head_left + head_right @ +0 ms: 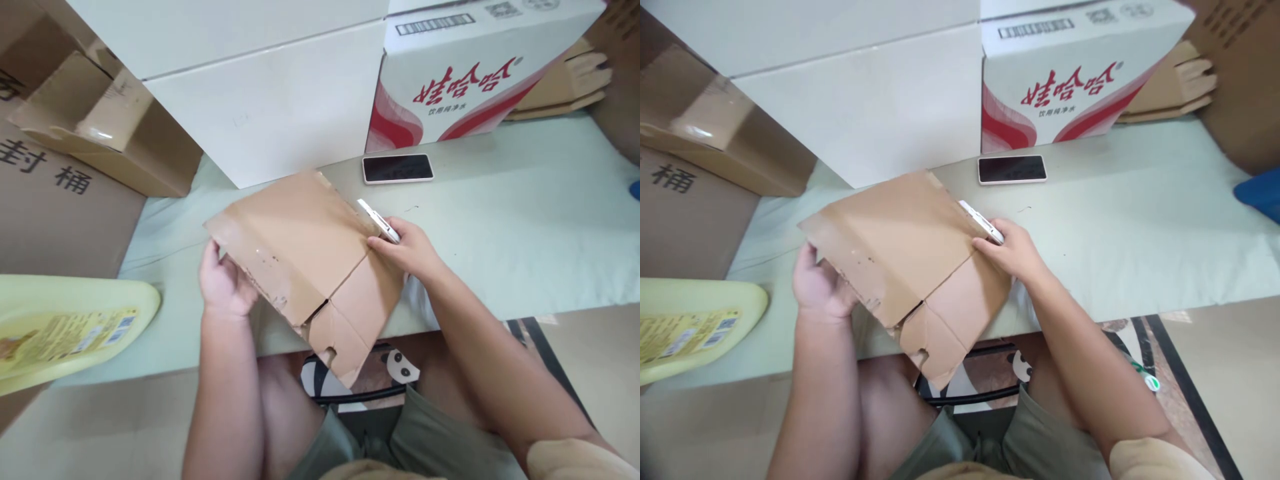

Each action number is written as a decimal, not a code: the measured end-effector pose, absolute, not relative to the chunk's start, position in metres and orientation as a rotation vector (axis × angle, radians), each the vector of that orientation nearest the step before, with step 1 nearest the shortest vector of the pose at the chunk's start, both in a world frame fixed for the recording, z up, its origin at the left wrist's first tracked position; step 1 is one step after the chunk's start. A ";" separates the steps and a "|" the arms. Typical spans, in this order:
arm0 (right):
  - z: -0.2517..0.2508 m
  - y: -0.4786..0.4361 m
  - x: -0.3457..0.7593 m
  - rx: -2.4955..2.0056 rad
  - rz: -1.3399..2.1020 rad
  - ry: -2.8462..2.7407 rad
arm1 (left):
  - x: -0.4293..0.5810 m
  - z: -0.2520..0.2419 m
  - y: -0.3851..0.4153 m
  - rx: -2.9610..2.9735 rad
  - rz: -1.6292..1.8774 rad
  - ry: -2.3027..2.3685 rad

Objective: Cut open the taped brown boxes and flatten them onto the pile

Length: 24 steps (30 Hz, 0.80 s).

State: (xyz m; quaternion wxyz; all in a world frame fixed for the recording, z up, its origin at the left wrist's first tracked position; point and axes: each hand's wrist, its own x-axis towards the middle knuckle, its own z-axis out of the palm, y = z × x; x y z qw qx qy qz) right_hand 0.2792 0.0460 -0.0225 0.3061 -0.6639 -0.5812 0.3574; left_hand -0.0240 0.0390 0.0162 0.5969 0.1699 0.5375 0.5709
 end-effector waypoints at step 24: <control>-0.006 -0.005 0.294 -1.880 0.696 -1.540 | -0.025 0.004 0.042 0.472 1.167 1.488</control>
